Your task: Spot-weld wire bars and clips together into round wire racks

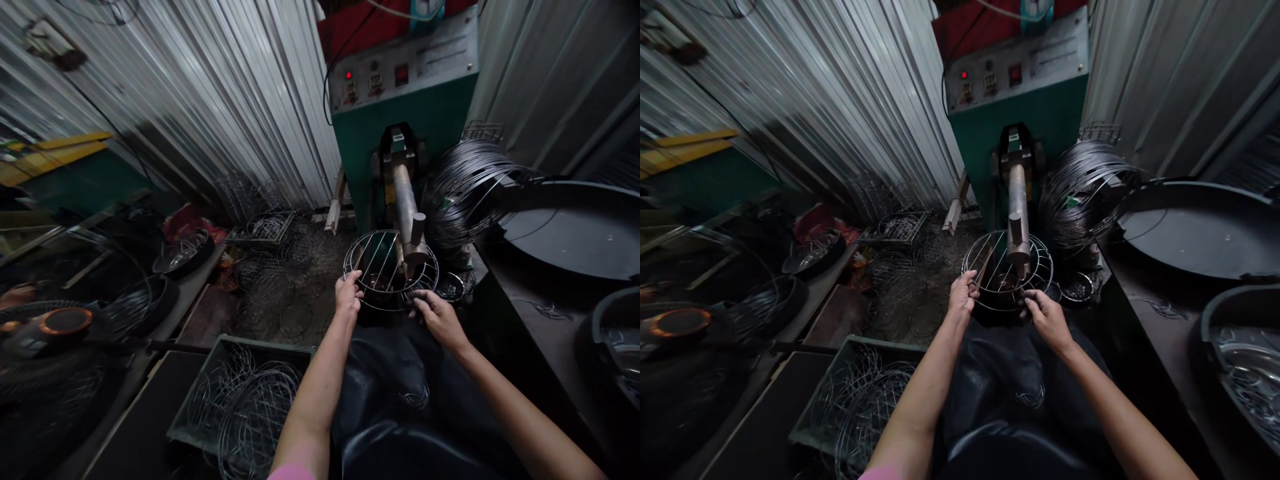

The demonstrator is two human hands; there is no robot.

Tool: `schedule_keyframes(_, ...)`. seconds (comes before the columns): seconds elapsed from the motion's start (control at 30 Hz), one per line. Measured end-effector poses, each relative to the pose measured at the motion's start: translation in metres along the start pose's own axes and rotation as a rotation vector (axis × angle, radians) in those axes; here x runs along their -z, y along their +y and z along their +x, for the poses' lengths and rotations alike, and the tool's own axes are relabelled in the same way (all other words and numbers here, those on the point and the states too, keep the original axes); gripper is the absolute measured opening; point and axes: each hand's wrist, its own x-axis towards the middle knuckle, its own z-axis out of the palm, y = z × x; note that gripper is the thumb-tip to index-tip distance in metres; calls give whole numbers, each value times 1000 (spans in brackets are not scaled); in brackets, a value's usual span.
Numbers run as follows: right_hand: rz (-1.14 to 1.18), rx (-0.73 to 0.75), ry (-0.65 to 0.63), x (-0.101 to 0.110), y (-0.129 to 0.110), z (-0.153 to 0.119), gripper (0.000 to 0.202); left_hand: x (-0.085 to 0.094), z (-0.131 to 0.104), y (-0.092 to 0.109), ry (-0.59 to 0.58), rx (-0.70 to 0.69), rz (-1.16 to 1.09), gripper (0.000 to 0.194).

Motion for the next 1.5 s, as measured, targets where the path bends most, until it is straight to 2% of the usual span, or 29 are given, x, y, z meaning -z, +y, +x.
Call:
schedule_keyframes(0.23,-4,28,-1,4,-2,5,27,-3,3,-1,-1,11,10,39)
schedule_keyframes(0.67,-18,33,-22,6,-1,22,26,-10,3,-1,91,74,71,40)
schedule_keyframes(0.77,-70,31,33,15,2,10,31,1,4,4,48,125,126,40)
schedule_keyframes(0.83,-190,66,96,24,13,-9,32,10,12,16,-24,206,200,39)
schedule_keyframes(0.87,-267,71,87,27,21,-21,30,14,20,23,-42,256,247,41)
schedule_keyframes(0.9,-348,55,12,28,30,-34,26,17,28,30,-35,259,291,42)
schedule_keyframes(0.93,-436,25,-120,27,39,-48,21,18,37,37,-20,250,341,41)
schedule_keyframes(1.03,-733,-59,-596,13,65,-82,14,14,56,47,-163,258,416,36)
schedule_keyframes(1.1,-915,-31,-766,0,76,-94,20,11,57,45,-233,247,425,32)
schedule_keyframes(1.2,-1069,105,-849,-11,88,-99,24,17,40,33,-204,195,373,33)
schedule_keyframes(1.3,-1121,205,-903,-12,98,-100,20,34,15,22,-162,160,253,36)
schedule_keyframes(1.4,-1094,306,-929,-9,107,-101,19,46,-3,19,-126,211,177,39)
schedule_keyframes(1.5,-1063,397,-939,-8,113,-104,20,46,-9,21,-98,253,170,39)
